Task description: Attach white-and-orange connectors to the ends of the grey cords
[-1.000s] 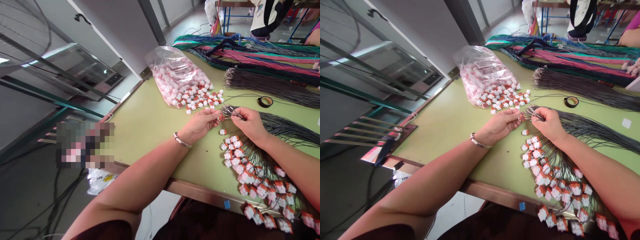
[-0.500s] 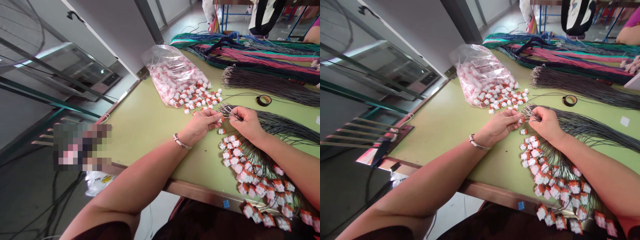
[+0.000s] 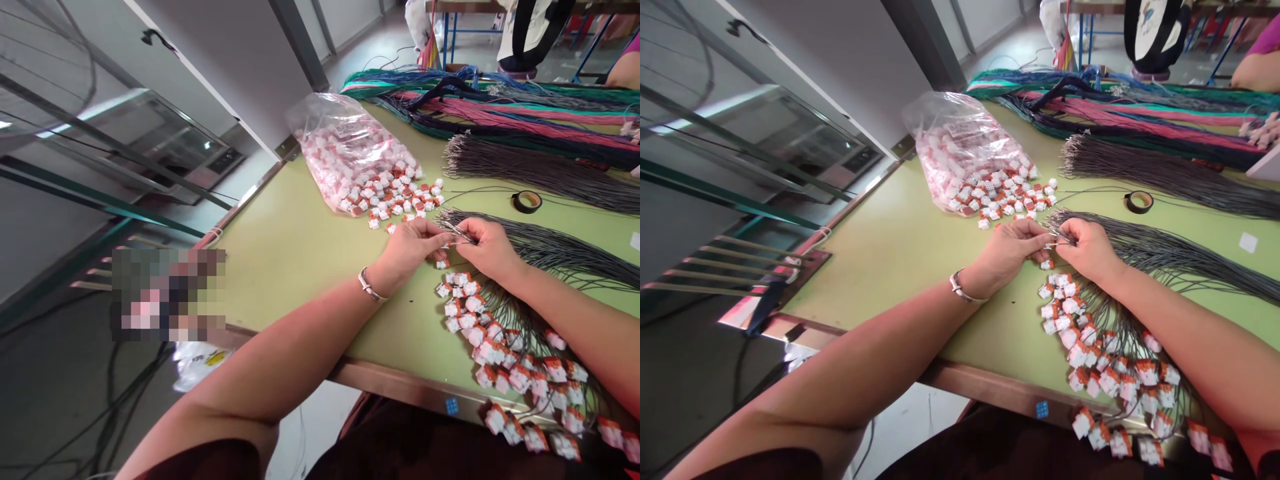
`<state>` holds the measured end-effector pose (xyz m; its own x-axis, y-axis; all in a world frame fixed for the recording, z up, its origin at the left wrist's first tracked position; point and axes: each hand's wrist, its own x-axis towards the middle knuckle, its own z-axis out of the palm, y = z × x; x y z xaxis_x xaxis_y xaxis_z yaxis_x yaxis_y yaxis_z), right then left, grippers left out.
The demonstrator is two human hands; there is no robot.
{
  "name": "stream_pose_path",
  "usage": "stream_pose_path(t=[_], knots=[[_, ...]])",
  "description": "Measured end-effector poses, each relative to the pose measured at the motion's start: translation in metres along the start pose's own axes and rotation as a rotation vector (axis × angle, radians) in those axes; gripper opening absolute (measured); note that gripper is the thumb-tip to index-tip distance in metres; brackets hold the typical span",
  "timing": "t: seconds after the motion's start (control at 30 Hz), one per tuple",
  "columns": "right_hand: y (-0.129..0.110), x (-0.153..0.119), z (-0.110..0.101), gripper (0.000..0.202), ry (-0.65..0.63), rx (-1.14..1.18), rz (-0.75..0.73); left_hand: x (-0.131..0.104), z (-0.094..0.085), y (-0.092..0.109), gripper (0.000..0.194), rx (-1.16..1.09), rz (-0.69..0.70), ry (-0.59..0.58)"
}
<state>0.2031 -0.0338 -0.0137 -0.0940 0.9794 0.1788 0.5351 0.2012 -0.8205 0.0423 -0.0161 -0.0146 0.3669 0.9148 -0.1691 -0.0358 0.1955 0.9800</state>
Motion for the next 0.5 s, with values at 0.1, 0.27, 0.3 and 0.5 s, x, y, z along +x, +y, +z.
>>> stream_pose_path(t=[0.1,0.27,0.3,0.5], knots=[[-0.0009,-0.0001,-0.001,0.006,-0.008,0.053,0.013,0.0021,-0.0005,-0.0006,0.019,-0.01,-0.015,-0.018],[-0.0047,-0.0008,-0.0036,0.007,0.017,0.169,0.063,0.0047,-0.0034,0.0004,0.016,-0.065,-0.044,0.015],[-0.0056,-0.0009,-0.004,0.006,0.015,0.166,0.063,0.0044,-0.0036,0.0009,0.016,-0.068,-0.042,0.016],[-0.0065,-0.0002,-0.0028,0.005,-0.01,0.093,0.062,0.0016,-0.0015,0.0026,0.016,-0.033,-0.027,0.003]])
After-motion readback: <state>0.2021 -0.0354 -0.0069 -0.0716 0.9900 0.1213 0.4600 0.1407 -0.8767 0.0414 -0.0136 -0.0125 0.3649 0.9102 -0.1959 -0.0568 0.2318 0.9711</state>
